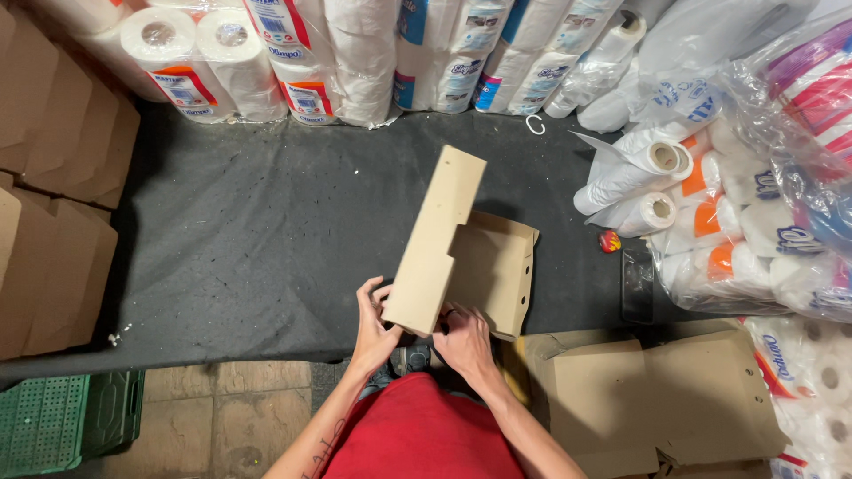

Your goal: The person assembles flat-packed cardboard boxes on a table. They unfold the cardboard, fold the side flaps, and secure the box shape by hand, repeating the process for multiple units.

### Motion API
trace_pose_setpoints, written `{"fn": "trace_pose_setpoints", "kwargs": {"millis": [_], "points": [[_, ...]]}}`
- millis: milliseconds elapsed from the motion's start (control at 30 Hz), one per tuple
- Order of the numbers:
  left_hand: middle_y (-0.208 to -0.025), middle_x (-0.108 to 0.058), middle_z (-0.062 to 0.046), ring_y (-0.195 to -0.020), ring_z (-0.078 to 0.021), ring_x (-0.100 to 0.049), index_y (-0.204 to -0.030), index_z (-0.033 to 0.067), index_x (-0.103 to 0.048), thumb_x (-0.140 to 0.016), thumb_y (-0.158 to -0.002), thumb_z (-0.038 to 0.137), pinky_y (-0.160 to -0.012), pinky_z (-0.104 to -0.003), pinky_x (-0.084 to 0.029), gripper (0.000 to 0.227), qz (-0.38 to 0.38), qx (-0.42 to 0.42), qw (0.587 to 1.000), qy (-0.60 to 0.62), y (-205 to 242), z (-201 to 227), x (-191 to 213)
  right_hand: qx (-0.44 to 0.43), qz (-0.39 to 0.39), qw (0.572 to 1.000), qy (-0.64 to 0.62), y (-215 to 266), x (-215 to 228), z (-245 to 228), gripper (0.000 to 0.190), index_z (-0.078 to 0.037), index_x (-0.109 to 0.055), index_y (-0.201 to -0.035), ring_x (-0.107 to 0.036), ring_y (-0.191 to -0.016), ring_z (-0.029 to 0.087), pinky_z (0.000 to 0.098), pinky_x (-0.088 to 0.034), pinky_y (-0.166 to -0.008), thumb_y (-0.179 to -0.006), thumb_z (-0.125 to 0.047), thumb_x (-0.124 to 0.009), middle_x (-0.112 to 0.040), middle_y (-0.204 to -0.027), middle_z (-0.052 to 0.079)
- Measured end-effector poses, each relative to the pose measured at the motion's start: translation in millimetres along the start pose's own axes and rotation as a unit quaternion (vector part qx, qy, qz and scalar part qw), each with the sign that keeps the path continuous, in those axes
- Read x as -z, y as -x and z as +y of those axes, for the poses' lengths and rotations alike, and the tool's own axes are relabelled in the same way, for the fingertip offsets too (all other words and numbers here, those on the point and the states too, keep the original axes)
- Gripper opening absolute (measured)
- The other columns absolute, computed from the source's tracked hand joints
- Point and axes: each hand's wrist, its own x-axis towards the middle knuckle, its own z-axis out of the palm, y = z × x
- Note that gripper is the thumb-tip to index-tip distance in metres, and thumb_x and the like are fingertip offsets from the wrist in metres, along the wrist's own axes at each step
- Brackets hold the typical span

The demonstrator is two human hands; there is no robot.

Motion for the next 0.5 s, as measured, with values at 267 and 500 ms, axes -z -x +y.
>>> {"fn": "trace_pose_setpoints", "kwargs": {"millis": [267,500], "points": [[-0.128,-0.058,-0.018,-0.114,-0.0298,-0.064,-0.147,0.0037,-0.03,-0.065,-0.086,-0.009,-0.1,-0.042,-0.058,0.071,0.032,0.072,0.994,0.073,-5.8,-22.7,2.0,0.079,-0.051,0.995,0.024,-7.7,35.0,-1.0,0.013,-0.009,-0.064,-0.081,-0.066,-0.056,0.031,0.0416,-0.054,-0.054,-0.092,-0.016,-0.064,-0.062,-0.058,0.011],[-0.13,-0.064,-0.021,-0.112,-0.0285,-0.07,-0.142,-0.0002,-0.048,-0.07,-0.1,0.013,-0.1,-0.042,-0.06,0.049,0.033,0.15,0.979,0.135,-6.4,-68.0,-10.8,0.147,-0.177,0.97,0.073,-43.7,90.9,-5.8,0.011,-0.018,-0.062,-0.102,-0.074,-0.067,0.027,0.0392,-0.059,-0.06,-0.104,-0.026,-0.055,-0.07,-0.066,0.005]]}}
